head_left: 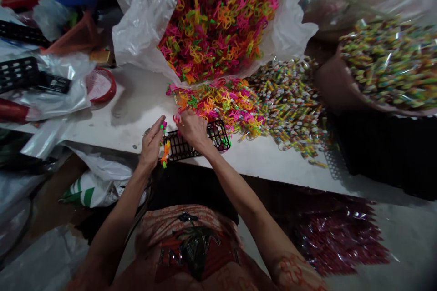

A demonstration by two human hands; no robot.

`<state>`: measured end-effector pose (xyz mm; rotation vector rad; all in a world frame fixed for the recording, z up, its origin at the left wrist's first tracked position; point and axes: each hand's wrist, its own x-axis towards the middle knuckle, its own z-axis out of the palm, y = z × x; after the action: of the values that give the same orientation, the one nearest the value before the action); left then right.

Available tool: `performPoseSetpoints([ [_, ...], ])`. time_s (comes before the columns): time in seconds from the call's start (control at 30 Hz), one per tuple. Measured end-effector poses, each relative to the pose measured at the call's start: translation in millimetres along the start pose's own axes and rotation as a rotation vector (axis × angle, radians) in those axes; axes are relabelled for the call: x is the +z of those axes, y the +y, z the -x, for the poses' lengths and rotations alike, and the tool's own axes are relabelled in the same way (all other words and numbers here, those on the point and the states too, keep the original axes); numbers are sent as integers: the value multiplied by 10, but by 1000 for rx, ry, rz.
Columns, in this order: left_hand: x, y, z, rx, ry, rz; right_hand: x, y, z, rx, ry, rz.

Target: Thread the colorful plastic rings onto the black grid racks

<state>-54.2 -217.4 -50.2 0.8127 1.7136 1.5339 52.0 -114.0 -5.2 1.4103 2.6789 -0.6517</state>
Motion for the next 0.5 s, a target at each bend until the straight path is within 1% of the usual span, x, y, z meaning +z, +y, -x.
performPoseSetpoints([
  [0.07,5,-15,1,2,7,2,-63,8,-36,43,70,-20],
  [0.1,6,-23,1,7,7,-5,-65,7,-39,14,70,-42],
  [0.13,6,-30,2,13,5,-16,-44,2,-33,-54,34,-69],
  [0.2,5,-36,5,27,1,-45,60,-15,-3,-227,-89,-111],
  [0.27,3,-30,9,45,-5,-84,209,-35,31,-337,-178,-102],
  [0.3,2,-24,10,54,-7,-108,284,-44,42,-355,-186,-79],
  [0.4,4,-2,2,74,-8,-168,443,-59,46,-369,-144,14],
  [0.5,16,5,-9,75,-16,-195,475,-54,21,-389,-120,62],
])
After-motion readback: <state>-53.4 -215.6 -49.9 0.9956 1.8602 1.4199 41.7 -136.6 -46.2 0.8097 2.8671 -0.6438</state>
